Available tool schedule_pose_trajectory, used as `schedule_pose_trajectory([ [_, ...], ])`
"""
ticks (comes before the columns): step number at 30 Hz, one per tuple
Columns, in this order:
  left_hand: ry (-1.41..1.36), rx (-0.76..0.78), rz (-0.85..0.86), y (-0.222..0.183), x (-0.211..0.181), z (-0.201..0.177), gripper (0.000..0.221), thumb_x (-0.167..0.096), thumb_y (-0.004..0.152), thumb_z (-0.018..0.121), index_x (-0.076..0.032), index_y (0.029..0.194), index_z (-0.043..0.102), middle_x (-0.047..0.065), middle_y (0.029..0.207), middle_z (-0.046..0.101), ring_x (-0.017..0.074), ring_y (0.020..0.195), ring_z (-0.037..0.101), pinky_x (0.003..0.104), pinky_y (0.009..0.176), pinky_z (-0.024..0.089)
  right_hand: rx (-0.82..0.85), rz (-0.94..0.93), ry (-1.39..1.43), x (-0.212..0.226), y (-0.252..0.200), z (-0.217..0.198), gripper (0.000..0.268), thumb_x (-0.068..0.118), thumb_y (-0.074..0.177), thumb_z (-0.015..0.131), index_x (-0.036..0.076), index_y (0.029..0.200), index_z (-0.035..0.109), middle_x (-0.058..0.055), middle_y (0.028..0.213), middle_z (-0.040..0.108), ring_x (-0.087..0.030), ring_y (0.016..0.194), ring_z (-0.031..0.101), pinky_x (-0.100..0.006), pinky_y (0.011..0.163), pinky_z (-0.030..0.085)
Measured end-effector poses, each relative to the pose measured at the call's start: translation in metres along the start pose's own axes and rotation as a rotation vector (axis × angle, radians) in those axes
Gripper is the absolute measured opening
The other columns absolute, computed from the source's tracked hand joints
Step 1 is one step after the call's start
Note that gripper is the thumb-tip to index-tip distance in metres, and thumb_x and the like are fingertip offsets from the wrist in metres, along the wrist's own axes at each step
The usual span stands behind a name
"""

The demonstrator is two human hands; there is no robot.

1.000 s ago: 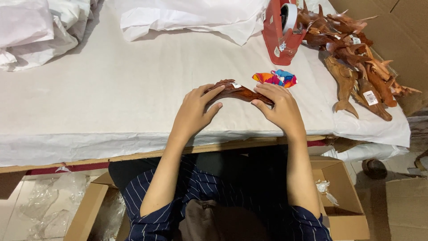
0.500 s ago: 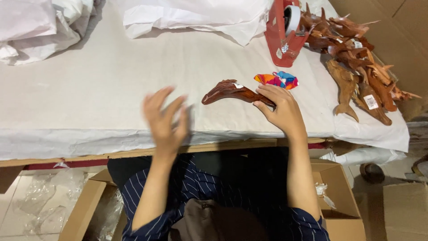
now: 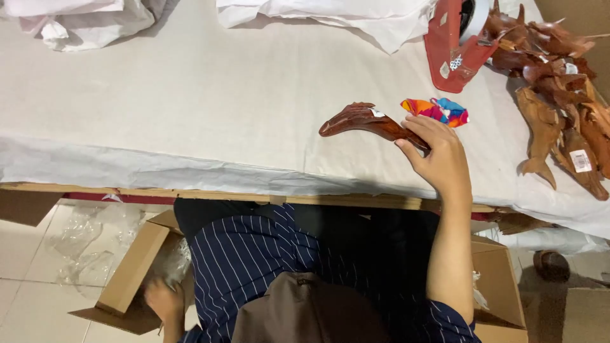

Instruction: Polishing a wooden fish sculpture with a small cloth on a work table in a factory setting.

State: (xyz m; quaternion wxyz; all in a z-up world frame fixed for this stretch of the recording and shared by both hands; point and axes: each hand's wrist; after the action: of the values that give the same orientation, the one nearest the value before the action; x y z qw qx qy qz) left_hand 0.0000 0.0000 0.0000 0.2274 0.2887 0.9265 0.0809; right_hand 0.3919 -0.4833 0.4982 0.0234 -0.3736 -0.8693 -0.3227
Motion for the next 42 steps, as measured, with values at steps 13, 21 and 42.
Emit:
schedule_pose_trajectory([
  [13, -0.176, 0.002, -0.08, -0.014, 0.009, 0.047, 0.037, -0.031, 0.108, 0.054, -0.001, 0.125, 0.067, 0.024, 0.102, 0.06, 0.0411, 0.088, 0.06, 0.053, 0.078, 0.049, -0.012, 0.011, 0.0, -0.003, -0.002, 0.001, 0.038, 0.03, 0.098, 0.072, 0.003, 0.125, 0.074, -0.011, 0.133, 0.071, -0.029, 0.129, 0.062, -0.046, 0.109, 0.043],
  [21, -0.829, -1.029, 0.498, 0.13, -0.272, -0.212, 0.016, -0.003, 0.109, 0.043, 0.006, 0.121, 0.049, 0.023, 0.107, 0.054, 0.03, 0.088, 0.049, 0.038, 0.08, 0.043, -0.182, -0.014, -0.081, -0.025, -0.001, 0.006, 0.044, 0.033, 0.11, 0.05, 0.005, 0.139, 0.066, -0.022, 0.148, 0.053, -0.042, 0.136, 0.047, -0.056, 0.113, 0.034],
  [42, -0.668, 0.527, 1.009, 0.128, -0.54, -0.276, 0.051, -0.017, 0.096, 0.067, -0.018, 0.146, 0.055, 0.015, 0.131, 0.063, 0.0348, 0.121, 0.062, 0.045, 0.103, 0.048, -0.349, 0.279, 0.472, -0.068, -0.003, 0.011, 0.033, -0.006, 0.104, 0.053, -0.003, 0.134, 0.066, -0.036, 0.142, 0.052, -0.05, 0.137, 0.047, -0.056, 0.116, 0.038],
])
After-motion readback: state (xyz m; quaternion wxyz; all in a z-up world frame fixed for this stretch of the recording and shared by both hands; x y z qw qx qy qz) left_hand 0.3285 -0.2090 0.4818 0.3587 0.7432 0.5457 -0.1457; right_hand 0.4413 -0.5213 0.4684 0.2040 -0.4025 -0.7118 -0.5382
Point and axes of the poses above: each hand's wrist, its own y-axis towards the middle knuckle, its own z-axis out of the palm, x = y × z
